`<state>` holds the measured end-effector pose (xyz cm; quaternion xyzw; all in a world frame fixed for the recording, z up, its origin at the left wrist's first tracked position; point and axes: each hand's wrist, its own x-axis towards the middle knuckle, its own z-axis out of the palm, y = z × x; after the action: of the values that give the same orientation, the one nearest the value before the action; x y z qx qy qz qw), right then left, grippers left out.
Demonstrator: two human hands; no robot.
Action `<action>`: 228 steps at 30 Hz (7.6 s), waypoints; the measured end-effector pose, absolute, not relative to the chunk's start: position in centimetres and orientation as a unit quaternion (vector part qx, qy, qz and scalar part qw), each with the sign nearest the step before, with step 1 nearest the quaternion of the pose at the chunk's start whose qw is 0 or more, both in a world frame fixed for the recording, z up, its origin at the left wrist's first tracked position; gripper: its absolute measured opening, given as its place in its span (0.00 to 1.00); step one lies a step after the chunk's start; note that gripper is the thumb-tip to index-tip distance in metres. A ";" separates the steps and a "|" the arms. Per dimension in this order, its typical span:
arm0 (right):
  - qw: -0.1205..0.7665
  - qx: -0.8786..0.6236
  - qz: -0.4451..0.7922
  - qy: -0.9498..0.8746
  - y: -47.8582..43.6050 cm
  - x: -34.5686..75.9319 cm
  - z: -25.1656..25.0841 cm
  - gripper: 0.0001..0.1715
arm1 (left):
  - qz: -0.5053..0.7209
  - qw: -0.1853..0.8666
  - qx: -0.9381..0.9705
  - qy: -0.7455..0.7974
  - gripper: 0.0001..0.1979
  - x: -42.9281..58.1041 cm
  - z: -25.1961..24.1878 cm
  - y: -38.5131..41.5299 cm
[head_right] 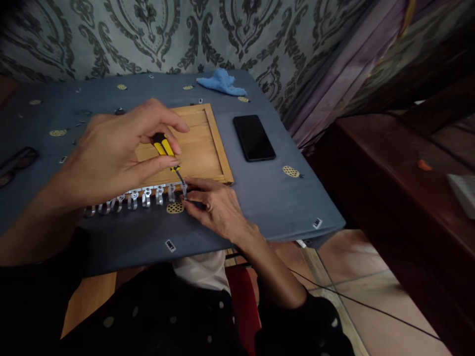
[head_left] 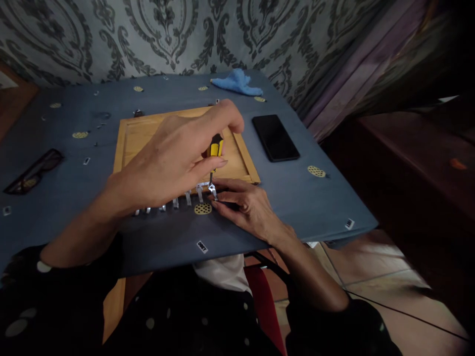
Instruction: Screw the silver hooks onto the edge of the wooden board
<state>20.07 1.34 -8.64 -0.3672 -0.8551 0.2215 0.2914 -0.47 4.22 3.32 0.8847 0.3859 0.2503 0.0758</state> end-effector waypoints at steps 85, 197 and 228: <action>0.299 -0.360 0.215 -0.857 1.5 20.0 -8.9 0.11 | 0.464 0.588 0.576 0.328 0.22 6.2 1.7 6.6; 0.310 -0.359 0.194 -0.858 1.5 20.0 -9.5 0.12 | 0.609 0.438 0.609 0.256 0.21 4.1 -0.4 5.4; 0.296 -0.359 0.211 -0.860 1.5 20.0 -9.2 0.13 | 0.530 0.507 0.637 0.236 0.15 5.1 -0.6 5.8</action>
<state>19.99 1.51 -9.24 -0.3595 -0.8596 0.2111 0.2956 5.09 5.83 -0.62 0.6375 0.2355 0.5299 0.5073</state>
